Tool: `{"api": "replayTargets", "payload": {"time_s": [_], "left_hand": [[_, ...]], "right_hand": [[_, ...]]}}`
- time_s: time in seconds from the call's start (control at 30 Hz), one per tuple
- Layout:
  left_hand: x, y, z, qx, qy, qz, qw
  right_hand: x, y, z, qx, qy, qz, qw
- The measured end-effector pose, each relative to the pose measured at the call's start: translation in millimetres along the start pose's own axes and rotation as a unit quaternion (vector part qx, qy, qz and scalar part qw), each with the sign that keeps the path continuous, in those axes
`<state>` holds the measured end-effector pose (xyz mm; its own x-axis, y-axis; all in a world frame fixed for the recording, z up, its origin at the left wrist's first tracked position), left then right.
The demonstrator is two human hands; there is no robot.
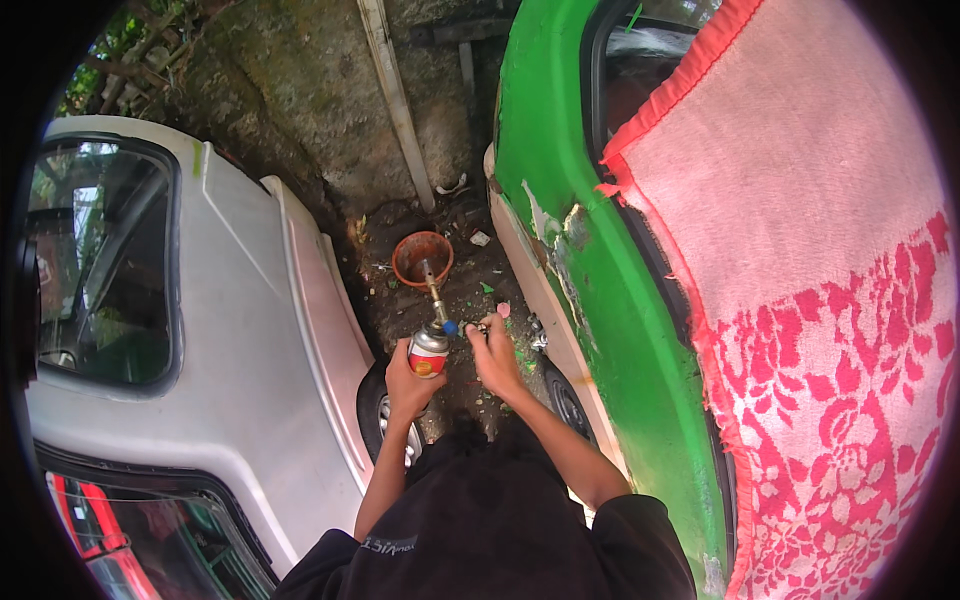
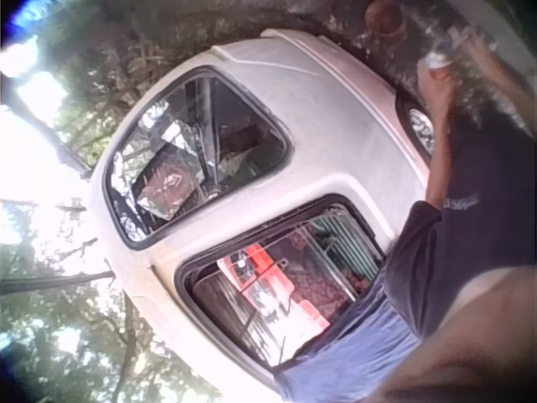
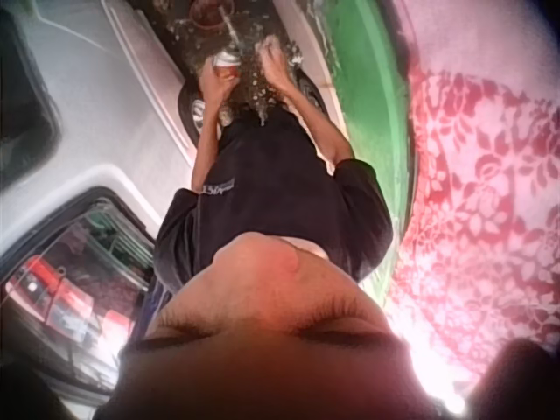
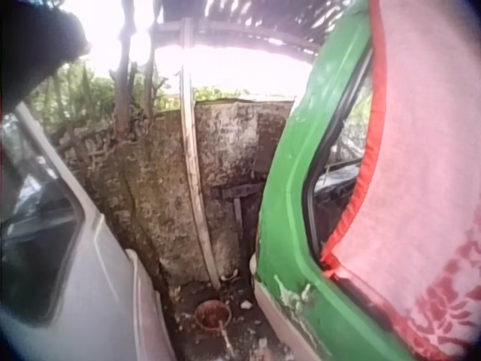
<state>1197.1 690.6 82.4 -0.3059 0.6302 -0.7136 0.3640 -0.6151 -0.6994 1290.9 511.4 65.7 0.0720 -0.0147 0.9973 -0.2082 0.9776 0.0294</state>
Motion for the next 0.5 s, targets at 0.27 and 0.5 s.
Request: {"api": "replayTargets", "payload": {"time_s": [0.27, 0.5], "left_hand": [[27, -6, 9, 0.063, -0.005, 0.187, 0.980], [26, -5, 13, 0.094, 0.012, 0.253, 0.963]], "right_hand": [[2, 18, -18, 0.112, 0.150, -0.180, 0.966], [-6, 50, -45, 0.073, 0.207, -0.209, 0.953]]}}
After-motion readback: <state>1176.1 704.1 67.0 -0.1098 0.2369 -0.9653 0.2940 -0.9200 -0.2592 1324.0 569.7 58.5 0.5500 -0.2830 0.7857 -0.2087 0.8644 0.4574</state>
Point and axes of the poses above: each hand's wrist, its own z-axis away from the middle knuckle, its own y-axis out of the palm, x = y × z, the point moved 10 cm from there along -z, towards the middle knuckle, and after that the axes turned 11 degrees about -z, right-handed, at the moved point
